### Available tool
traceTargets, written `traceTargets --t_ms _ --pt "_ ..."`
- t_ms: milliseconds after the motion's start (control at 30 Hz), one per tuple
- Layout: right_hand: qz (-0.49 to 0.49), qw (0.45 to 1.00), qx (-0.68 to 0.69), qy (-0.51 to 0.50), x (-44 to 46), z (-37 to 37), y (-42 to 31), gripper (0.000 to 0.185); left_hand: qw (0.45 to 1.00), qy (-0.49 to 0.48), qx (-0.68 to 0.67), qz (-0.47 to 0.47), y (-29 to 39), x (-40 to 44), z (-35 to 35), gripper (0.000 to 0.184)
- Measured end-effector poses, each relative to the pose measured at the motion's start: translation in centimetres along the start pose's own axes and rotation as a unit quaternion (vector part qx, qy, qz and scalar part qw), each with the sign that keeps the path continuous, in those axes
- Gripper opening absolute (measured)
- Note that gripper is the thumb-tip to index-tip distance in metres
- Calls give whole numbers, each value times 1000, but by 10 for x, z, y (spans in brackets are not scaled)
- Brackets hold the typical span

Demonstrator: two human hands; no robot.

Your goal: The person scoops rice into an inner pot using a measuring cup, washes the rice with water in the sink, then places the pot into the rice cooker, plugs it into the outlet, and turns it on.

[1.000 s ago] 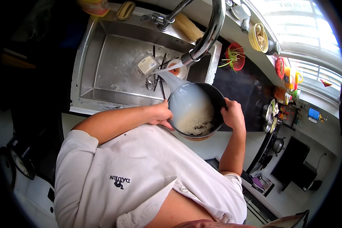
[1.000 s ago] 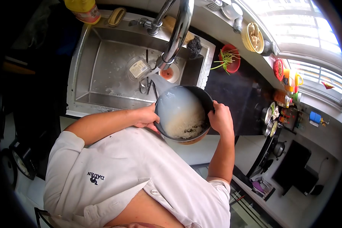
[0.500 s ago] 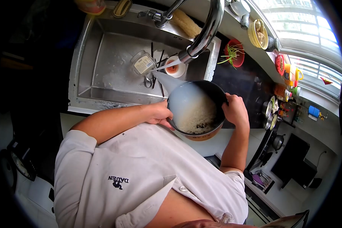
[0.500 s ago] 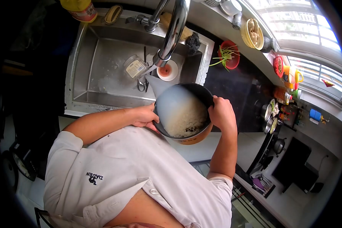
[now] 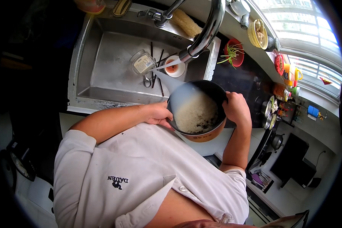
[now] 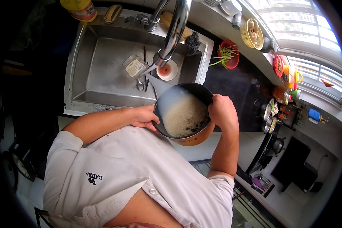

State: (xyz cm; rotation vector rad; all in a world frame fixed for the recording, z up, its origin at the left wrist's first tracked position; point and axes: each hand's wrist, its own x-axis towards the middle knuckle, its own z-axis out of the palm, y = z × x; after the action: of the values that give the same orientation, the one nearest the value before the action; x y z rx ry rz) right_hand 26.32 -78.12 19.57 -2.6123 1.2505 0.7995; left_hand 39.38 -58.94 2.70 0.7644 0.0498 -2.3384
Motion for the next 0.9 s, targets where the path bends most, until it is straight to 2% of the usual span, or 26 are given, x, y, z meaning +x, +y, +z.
traceTargets --t_ms 400,700,900 --pt "-25 999 -37 11 3 -7 -6 10 999 -7 -31 -1 -1 -2 -2 73" --pt "-18 999 -39 9 0 -15 -14 13 999 -14 -27 -17 -7 10 -14 67" --pt "-24 999 -6 27 2 -6 -5 16 1000 0 -29 5 -6 9 -13 72"
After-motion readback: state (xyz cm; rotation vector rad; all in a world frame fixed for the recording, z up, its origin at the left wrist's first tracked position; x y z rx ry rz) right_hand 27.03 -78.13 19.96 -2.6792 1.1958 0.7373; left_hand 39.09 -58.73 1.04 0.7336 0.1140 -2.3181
